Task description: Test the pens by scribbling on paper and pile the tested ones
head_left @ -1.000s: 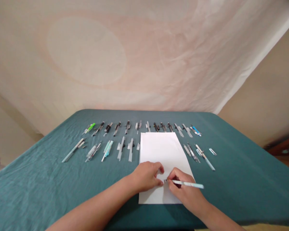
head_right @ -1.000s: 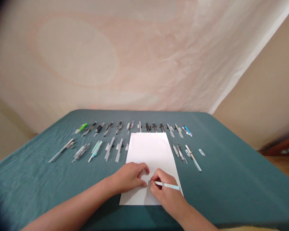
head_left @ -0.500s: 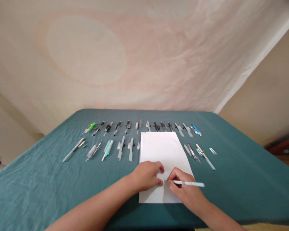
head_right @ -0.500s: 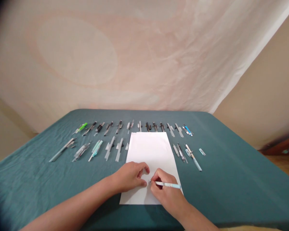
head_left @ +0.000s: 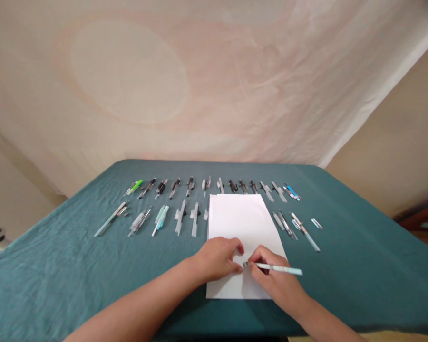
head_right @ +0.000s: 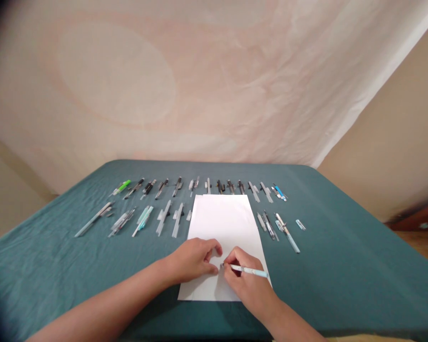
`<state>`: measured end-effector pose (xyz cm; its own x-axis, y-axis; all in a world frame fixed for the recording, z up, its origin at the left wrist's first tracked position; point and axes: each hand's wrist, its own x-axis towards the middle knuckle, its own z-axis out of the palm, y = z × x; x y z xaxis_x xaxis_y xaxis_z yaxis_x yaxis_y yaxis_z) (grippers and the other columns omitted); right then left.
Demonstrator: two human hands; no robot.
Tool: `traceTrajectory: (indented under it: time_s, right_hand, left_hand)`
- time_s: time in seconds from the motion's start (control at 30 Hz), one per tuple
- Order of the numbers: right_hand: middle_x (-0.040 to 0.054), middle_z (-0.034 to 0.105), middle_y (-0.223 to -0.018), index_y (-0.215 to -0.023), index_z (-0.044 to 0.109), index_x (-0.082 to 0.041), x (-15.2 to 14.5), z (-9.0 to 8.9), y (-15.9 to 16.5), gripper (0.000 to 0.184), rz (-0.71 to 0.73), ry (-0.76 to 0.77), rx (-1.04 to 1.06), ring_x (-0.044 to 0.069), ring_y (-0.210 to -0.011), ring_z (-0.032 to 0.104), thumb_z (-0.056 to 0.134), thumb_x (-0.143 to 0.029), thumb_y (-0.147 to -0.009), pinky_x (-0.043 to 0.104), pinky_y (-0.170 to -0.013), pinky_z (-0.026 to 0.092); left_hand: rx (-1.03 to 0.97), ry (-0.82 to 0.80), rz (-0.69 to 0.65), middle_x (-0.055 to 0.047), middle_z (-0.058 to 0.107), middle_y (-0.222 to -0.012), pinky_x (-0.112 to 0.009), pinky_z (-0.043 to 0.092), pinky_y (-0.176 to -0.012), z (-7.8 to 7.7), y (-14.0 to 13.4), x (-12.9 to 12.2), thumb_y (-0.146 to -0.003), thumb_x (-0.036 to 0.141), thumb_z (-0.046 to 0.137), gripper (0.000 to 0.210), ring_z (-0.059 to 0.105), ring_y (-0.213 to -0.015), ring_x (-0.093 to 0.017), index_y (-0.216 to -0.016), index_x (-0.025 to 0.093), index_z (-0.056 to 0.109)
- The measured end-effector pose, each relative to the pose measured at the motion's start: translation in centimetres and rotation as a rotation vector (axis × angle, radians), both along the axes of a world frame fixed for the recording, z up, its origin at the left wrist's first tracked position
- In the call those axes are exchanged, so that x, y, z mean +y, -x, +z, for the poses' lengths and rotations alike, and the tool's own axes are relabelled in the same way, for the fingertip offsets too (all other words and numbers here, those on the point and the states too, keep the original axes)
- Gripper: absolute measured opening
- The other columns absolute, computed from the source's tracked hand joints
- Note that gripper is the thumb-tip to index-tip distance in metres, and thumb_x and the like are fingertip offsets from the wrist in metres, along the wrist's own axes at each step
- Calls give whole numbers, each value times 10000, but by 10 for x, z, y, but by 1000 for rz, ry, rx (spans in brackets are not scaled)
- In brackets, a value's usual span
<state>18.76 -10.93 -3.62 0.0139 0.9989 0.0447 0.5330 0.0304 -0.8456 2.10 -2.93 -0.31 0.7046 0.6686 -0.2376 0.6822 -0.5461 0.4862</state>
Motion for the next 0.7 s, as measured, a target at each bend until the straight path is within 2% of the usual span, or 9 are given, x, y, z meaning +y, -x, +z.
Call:
traceTrajectory:
  time_s: [0.4, 0.7]
  right_hand:
    - [-16, 567, -602, -696, 551, -191, 0, -5, -1, 130, 18, 1, 21, 126, -545, 482, 515, -284, -779, 238, -524, 355]
    - [-35, 507, -551, -665, 524, -192, -1, -6, -4, 105, 5, 22, 15, 114, -503, 448, 517, -240, -759, 226, -482, 331]
  left_hand:
    - [-32, -9, 0, 24, 635, -750, -215, 323, -526, -3, 1, 0, -664, 343, 666, 343, 590, -682, -164, -993, 266, 606]
    - [-56, -11, 4, 28, 629, -721, -216, 306, -523, -5, 2, 0, -653, 344, 672, 347, 576, -659, -157, -984, 261, 613]
